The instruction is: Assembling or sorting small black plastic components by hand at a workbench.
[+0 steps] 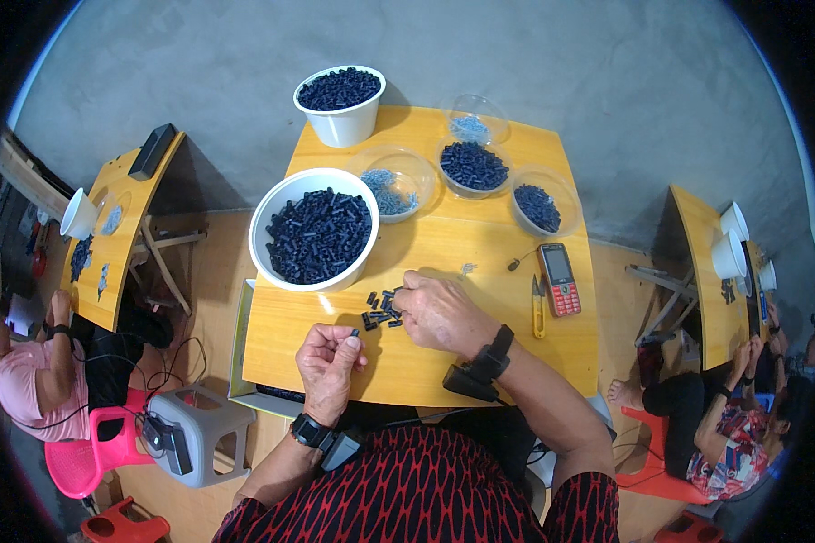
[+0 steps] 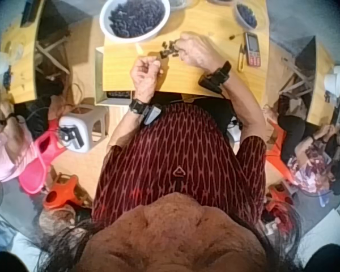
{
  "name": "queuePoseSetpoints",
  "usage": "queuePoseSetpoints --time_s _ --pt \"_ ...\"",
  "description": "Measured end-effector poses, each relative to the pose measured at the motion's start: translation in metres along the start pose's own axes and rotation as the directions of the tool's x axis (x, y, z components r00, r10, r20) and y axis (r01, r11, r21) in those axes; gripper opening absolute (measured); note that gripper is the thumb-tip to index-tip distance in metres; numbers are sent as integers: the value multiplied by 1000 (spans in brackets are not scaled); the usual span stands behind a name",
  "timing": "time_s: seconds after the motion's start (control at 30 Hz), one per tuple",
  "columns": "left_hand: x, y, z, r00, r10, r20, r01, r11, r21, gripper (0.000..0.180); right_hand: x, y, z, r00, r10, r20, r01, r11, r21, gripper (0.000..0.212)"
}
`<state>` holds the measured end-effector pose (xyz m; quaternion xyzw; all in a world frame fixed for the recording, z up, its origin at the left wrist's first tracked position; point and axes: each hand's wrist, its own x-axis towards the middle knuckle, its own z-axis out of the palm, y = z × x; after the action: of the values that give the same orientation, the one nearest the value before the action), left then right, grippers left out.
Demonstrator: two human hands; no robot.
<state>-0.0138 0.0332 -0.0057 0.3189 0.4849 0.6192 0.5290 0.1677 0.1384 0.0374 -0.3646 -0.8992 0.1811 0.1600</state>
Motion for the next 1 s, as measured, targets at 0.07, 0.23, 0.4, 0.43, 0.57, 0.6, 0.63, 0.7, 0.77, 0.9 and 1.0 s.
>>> queuePoseSetpoints --time_s 0.07,0.23,0.4,0.43,0.57,0.6,0.63,0.7,0.77,0.9,1.0 --pt "0 -1 0 1000 1 3 -1 1000 -1 10 -1 0 -1 1000 7 -9 -6 1000 15 9" --pt "0 -1 0 1000 1 4 -1 1000 -1 9 -1 -1 -3 1000 19 -5 -18 999 28 8" --pt "0 0 1 1000 1 4 -1 1000 -13 9 1 -5 -3 1000 18 -2 -18 999 -34 8" --pt "0 0 1 1000 2 4 -2 1000 -13 9 1 -6 -2 1000 17 -2 -17 999 -34 8" --pt "1 -2 -1 1000 5 10 -5 1000 -13 10 2 -10 -3 1000 17 6 -17 993 -119 6" --pt "1 -2 -1 1000 8 8 -8 1000 -8 10 3 -11 -3 1000 17 5 -16 991 -134 6" --pt "1 -2 -1 1000 9 8 -8 1000 -7 10 3 -11 -2 1000 16 4 -16 991 -134 6" --pt "0 -1 0 1000 -8 6 8 1000 3 9 3 -10 -1 1000 15 -14 -16 992 -128 5" --pt "0 -1 2 1000 2 1 -2 1000 -17 10 2 -7 0 1000 -5 -27 2 994 -107 4" --pt "0 2 1 1000 -11 21 11 1000 -11 11 -1 -6 -7 982 -12 -189 53 976 213 1" --pt "0 4 1 998 -15 61 16 1000 -21 9 -18 2 -13 928 367 -61 -224 683 695 4"
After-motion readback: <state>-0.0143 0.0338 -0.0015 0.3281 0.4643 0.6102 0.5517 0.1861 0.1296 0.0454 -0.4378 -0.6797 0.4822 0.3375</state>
